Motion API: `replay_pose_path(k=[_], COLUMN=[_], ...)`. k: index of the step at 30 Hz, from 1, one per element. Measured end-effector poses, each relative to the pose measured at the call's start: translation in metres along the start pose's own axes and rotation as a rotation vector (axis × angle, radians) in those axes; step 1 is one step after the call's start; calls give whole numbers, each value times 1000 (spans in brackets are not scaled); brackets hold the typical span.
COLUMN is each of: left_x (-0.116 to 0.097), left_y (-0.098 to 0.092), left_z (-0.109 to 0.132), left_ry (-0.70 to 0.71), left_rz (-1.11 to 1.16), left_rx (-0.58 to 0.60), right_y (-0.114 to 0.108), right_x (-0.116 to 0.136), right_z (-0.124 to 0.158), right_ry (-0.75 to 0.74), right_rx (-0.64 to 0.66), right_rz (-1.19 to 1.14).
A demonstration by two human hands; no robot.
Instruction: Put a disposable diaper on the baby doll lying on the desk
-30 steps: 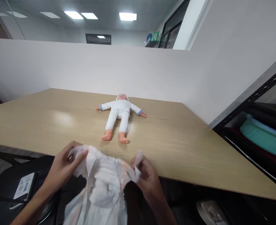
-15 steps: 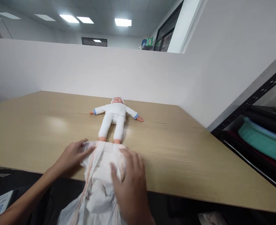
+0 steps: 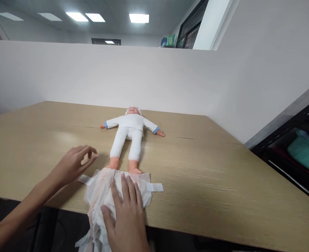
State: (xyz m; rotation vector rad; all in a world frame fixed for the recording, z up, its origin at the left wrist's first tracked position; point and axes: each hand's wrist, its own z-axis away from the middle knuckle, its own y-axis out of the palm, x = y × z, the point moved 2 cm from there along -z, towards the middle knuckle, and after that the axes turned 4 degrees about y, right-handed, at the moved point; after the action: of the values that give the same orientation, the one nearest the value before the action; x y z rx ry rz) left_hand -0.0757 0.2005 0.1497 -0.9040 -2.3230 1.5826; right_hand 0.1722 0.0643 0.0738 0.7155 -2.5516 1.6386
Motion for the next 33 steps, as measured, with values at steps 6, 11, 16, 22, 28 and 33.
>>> replay_pose_path(k=[6, 11, 16, 22, 28, 33], left_x=[-34, -42, -46, -54, -58, -65], left_y=[10, 28, 32, 37, 44, 53], left_z=[-63, -84, -91, -101, -105, -112], left_ry=[583, 782, 896, 991, 1032, 1055], left_rz=[-154, -240, -281, -252, -271, -243], left_rx=[231, 336, 379, 395, 365, 322], right_y=[-2, 0, 5, 8, 6, 3], right_x=[0, -2, -8, -8, -6, -6], right_z=[0, 1, 1, 4, 2, 1], right_ry=[-45, -33, -53, -48, -48, -65], right_rx=[-24, -6, 44, 33, 66, 47], right_rz=[35, -14, -31, -35, -35, -16])
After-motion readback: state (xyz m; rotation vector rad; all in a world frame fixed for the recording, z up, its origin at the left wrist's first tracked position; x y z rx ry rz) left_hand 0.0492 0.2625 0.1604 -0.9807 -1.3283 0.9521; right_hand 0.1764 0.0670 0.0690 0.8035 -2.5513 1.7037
